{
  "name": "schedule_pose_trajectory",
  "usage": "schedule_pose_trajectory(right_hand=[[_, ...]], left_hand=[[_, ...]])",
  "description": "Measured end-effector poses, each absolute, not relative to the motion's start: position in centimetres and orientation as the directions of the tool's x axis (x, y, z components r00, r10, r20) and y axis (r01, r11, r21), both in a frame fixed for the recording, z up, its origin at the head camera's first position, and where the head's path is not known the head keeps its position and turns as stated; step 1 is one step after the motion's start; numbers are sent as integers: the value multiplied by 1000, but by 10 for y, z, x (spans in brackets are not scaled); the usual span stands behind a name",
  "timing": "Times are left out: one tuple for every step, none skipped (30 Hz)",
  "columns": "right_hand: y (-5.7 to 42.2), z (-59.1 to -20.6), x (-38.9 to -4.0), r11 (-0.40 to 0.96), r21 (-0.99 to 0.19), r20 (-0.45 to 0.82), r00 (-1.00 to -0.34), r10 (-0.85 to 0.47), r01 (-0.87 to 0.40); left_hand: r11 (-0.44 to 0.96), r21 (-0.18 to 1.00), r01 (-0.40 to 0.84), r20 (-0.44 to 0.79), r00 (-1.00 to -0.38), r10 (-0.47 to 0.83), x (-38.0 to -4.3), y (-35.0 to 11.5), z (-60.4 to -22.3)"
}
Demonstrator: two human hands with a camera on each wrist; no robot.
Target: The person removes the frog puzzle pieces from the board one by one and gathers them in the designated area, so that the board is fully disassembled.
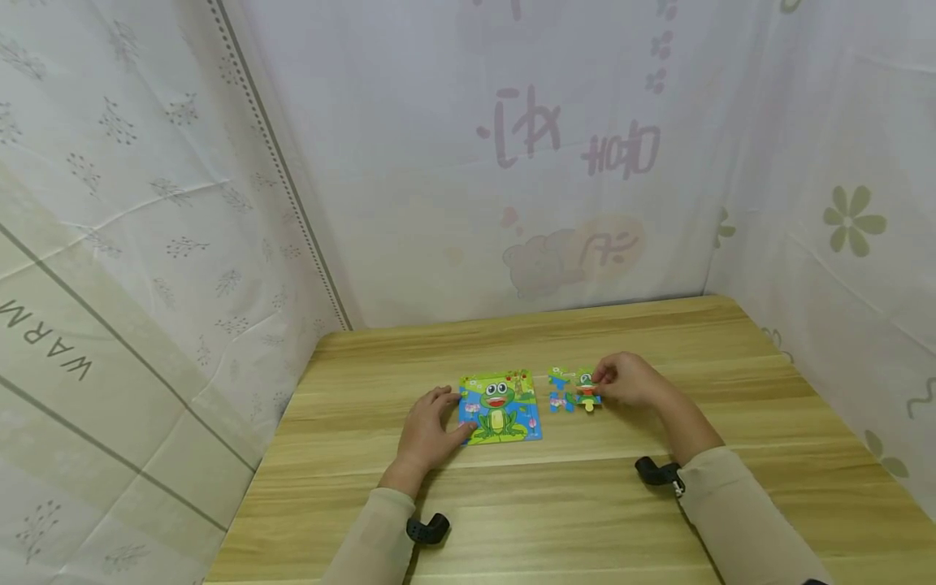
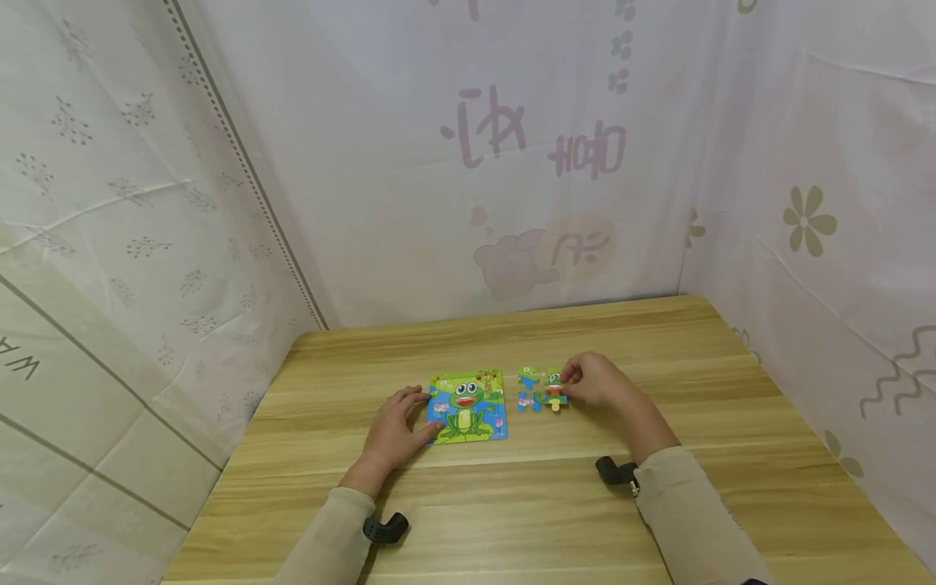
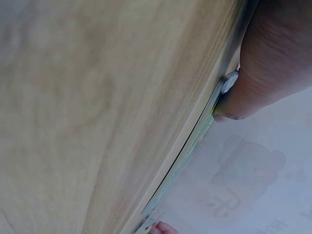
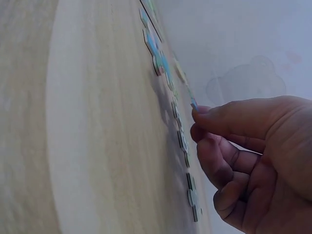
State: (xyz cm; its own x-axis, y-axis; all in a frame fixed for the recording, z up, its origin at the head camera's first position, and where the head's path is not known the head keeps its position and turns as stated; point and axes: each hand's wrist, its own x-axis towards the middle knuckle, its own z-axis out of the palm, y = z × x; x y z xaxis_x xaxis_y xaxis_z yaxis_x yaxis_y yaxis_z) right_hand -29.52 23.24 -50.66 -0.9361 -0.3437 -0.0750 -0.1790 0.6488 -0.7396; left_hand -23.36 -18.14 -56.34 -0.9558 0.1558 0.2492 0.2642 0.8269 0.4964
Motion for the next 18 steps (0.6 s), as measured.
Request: schedule_pose_trajectory(right_hand=[[233, -506, -295, 651, -739, -84, -936, -343, -172], [234, -506, -295, 651, -739, -90, -933, -347, -171], [234, -505, -295, 649, -741, -94, -931, -352, -170], [235, -505, -295, 650, -741, -101, -930, -353, -166], [236, -505, -295, 651, -740, -103, -927, -360, -170], [236, -505, -295, 651, -739, -107, -925, -364, -171], [237, -506, -295, 651, -739, -111, -923, -368, -171], [238, -506, -295, 653, -738, -115, -921, -372, -172], [239, -506, -296, 656, -735, -118, -919, -375, -173], [239, -506, -295, 659, -732, -124, -917, -378, -173], [240, -506, -295, 661, -730, -129, -916, -381, -172], [240, -506, -295, 662, -728, -131, -913, -387, -177], [241, -506, -295, 665, -727, -136, -912, -388, -174], [241, -505, -294, 666, -725, -139, -910, -390, -175], [241, -505, -294, 666, -726, -142, -909, -392, -173], [242, -505, -293, 665, -726, -145, -908, -393, -173], [242, -506, -293, 665, -727, -145, -908, -394, -173], [242, -506, -293, 664, -727, -144, -907, -396, -175]], left_hand=[[826, 497, 265, 250, -956, 156, -234, -181, -563], [826, 498, 265, 249, -956, 156, -234, -182, -563], [825, 499, 264, 248, -956, 156, -234, -182, -563], [825, 499, 265, 247, -956, 158, -233, -182, -563], [825, 499, 265, 246, -956, 158, -234, -182, -562], [826, 497, 264, 244, -957, 159, -234, -182, -562], [827, 497, 265, 244, -957, 159, -234, -182, -562], [828, 495, 263, 241, -957, 160, -234, -182, -563], [830, 492, 263, 241, -957, 161, -234, -182, -563], [830, 492, 265, 242, -957, 162, -234, -182, -563], [830, 491, 266, 243, -956, 162, -234, -183, -563], [830, 490, 266, 243, -956, 163, -234, -183, -563], [830, 490, 267, 244, -956, 163, -234, -183, -563], [830, 489, 267, 244, -956, 164, -234, -182, -563], [830, 489, 268, 246, -955, 164, -234, -182, -563], [828, 492, 270, 248, -955, 164, -234, -182, -563], [828, 492, 269, 248, -955, 164, -234, -182, -563], [829, 491, 268, 247, -955, 163, -234, -182, -563]])
